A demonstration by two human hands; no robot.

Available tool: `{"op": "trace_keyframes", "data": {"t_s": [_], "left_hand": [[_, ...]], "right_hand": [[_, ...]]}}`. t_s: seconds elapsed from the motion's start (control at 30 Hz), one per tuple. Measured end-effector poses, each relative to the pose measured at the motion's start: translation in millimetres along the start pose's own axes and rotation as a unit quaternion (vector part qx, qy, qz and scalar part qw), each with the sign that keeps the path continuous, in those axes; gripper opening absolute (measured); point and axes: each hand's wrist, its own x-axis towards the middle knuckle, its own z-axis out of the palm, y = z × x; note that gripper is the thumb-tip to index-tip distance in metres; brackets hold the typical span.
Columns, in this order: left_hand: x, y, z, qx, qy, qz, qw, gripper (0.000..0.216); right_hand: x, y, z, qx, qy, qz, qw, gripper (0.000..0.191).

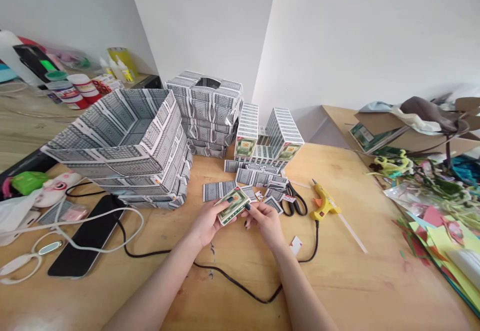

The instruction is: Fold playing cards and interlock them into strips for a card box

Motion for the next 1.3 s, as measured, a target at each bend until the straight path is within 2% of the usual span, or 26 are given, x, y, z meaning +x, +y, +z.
{"op": "trace_keyframes", "data": {"t_s": [0.43,0.9,1.0,1.17,1.3], "left_hand": [[-3,2,2,0.027,0.009,0.037,0.999,0.022],[-1,-1,0,0.053,0.014,0.056,0.997,0.03],[1,-1,-2,0.075,0.034,0.086,0.993,0.035],[1,2,-3,0.099,0.068,0.161,0.98,0.056],[0,6,-5,0.13,0.073,0.178,0.973,0.053]], "right_hand": [[0,3,1,0.012,0.008,0.043,0.999,0.031],[-1,2,2,0.021,0.022,-0.015,0.999,0.019],[-4,-2,2,0.028,0.009,-0.024,0.999,0.016],[-9,-10,5,-0.009,-0.02,-0.068,0.997,0.019],[-12,-12,6,-0.021,-0.047,-0.073,0.996,0.023]]}}
